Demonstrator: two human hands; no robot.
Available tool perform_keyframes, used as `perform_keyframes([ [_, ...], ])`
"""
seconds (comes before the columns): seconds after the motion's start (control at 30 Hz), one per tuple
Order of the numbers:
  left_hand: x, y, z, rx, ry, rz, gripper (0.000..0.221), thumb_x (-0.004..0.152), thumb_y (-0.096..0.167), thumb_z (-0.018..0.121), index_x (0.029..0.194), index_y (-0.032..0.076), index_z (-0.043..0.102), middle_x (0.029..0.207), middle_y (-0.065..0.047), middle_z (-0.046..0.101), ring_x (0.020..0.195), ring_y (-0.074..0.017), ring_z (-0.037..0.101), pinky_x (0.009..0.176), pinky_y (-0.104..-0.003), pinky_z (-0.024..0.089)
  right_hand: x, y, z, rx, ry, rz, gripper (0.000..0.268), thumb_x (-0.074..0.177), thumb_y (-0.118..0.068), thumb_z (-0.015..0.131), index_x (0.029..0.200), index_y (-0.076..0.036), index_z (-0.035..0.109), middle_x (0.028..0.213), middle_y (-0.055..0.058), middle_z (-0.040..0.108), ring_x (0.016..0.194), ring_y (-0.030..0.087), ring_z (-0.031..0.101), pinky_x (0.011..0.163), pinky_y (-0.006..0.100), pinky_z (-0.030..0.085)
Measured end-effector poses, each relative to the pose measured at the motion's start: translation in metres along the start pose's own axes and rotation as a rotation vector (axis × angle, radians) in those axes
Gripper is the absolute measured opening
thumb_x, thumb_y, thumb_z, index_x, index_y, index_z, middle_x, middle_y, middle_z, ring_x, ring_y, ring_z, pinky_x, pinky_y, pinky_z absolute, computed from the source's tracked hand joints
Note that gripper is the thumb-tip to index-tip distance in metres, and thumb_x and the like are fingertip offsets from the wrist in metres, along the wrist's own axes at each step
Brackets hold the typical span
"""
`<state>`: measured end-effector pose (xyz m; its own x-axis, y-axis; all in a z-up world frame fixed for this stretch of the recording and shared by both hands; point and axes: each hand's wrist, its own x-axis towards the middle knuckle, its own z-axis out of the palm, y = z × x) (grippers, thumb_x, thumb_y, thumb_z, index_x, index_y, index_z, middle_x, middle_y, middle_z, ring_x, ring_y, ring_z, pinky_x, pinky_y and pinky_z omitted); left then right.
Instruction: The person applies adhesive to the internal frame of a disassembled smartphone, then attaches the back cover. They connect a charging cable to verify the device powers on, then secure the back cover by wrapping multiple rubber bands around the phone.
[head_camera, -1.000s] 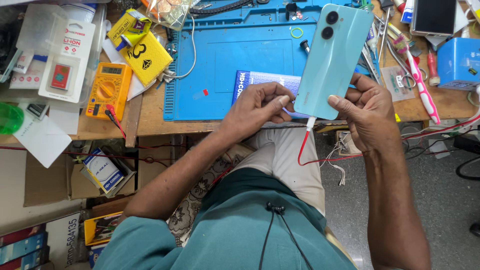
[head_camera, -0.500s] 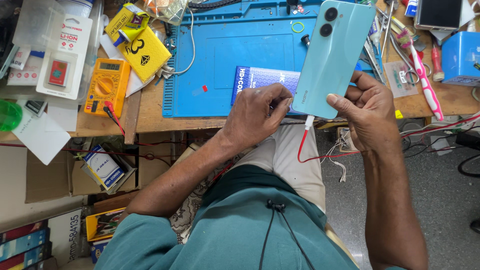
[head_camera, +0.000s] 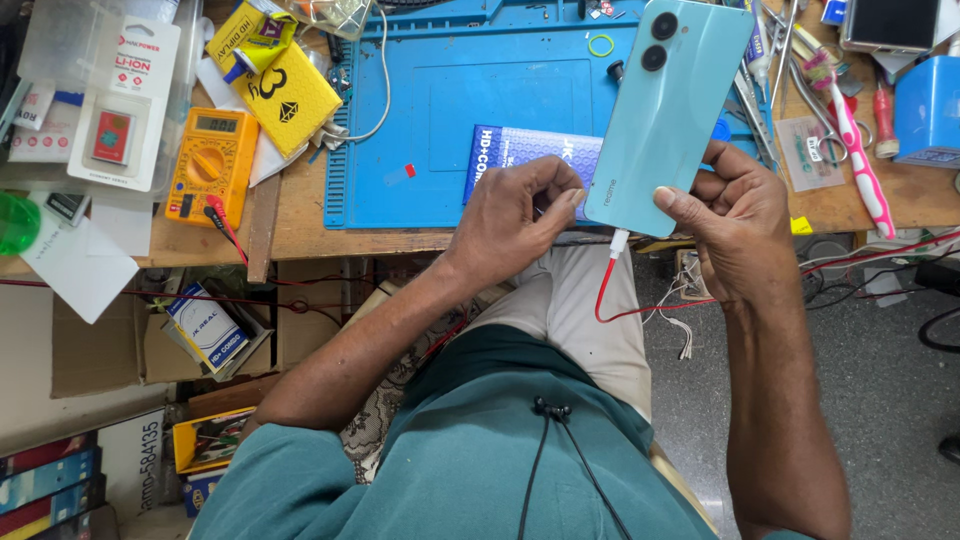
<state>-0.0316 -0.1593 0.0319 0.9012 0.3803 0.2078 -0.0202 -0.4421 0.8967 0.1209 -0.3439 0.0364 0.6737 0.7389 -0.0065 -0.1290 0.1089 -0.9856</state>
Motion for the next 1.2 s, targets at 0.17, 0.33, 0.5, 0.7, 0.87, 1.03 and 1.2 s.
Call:
perform_keyframes([
  [0.17, -0.005, -0.014, -0.008, -0.179, -0.02, -0.06, 0.014, 0.101, 0.015, 0.063, 0.096, 0.003, 0.064, 0.071, 0.002, 0.057, 0.063, -0.0041, 0.051, 0.055, -0.024, 0.044, 0.002, 0.001, -0.002, 0.072, -0.002, 0.018, 0.05, 0.089, 0.005, 0.073, 0.135, 0.01, 0.056, 0.113, 0.024, 0.074, 0.098, 0.023, 0.076, 0.087, 0.038, 0.066],
  [0.33, -0.036, -0.028, -0.043, -0.079, -0.104, -0.089, 0.021, 0.108, 0.02, 0.058, 0.094, 0.004, 0.059, 0.076, 0.002, 0.049, 0.068, -0.006, 0.043, 0.057, -0.026, 0.038, 0.003, 0.006, -0.007, 0.122, -0.024, 0.015, 0.05, 0.09, 0.005, 0.073, 0.137, 0.01, 0.056, 0.113, 0.024, 0.073, 0.097, 0.023, 0.076, 0.088, 0.037, 0.065],
  [0.5, -0.056, -0.007, -0.096, 0.146, -0.086, -0.224, 0.024, 0.11, 0.021, 0.056, 0.094, 0.003, 0.059, 0.073, -0.006, 0.053, 0.067, -0.0131, 0.048, 0.059, -0.031, 0.043, 0.004, 0.006, -0.007, 0.084, -0.009, 0.033, 0.048, 0.09, 0.005, 0.072, 0.135, 0.01, 0.056, 0.111, 0.024, 0.074, 0.096, 0.023, 0.076, 0.087, 0.037, 0.066],
  [0.7, -0.04, 0.013, -0.053, 0.131, 0.027, 0.065, 0.018, 0.101, 0.018, 0.068, 0.113, 0.006, 0.071, 0.108, -0.008, 0.071, 0.089, -0.0146, 0.07, 0.068, -0.029, 0.06, 0.004, 0.005, 0.003, 0.086, -0.032, 0.007, 0.048, 0.09, 0.006, 0.073, 0.135, 0.009, 0.056, 0.116, 0.022, 0.073, 0.103, 0.023, 0.075, 0.095, 0.038, 0.063],
  [0.87, -0.015, 0.008, -0.016, 0.082, 0.021, 0.059, 0.016, 0.095, 0.018, 0.074, 0.104, 0.004, 0.074, 0.096, -0.007, 0.073, 0.074, -0.0166, 0.069, 0.066, -0.032, 0.056, -0.005, 0.001, 0.011, 0.063, -0.039, -0.046, 0.046, 0.092, 0.007, 0.072, 0.135, 0.008, 0.056, 0.118, 0.022, 0.072, 0.105, 0.022, 0.074, 0.097, 0.038, 0.063],
  [1.03, -0.01, 0.004, -0.004, 0.067, 0.058, 0.025, 0.015, 0.093, 0.018, 0.074, 0.095, 0.003, 0.073, 0.087, -0.007, 0.073, 0.07, -0.015, 0.067, 0.063, -0.033, 0.053, -0.007, -0.001, 0.01, 0.024, -0.01, -0.049, 0.043, 0.092, 0.008, 0.071, 0.133, 0.008, 0.057, 0.118, 0.022, 0.073, 0.106, 0.023, 0.075, 0.097, 0.039, 0.064],
  [1.2, -0.009, -0.007, -0.003, -0.004, 0.081, 0.027, 0.013, 0.095, 0.014, 0.071, 0.095, 0.001, 0.069, 0.084, -0.005, 0.068, 0.069, -0.011, 0.059, 0.059, -0.03, 0.047, -0.005, 0.001, 0.009, 0.067, -0.019, -0.047, 0.043, 0.093, 0.008, 0.071, 0.133, 0.008, 0.057, 0.119, 0.021, 0.072, 0.107, 0.023, 0.074, 0.1, 0.038, 0.063],
])
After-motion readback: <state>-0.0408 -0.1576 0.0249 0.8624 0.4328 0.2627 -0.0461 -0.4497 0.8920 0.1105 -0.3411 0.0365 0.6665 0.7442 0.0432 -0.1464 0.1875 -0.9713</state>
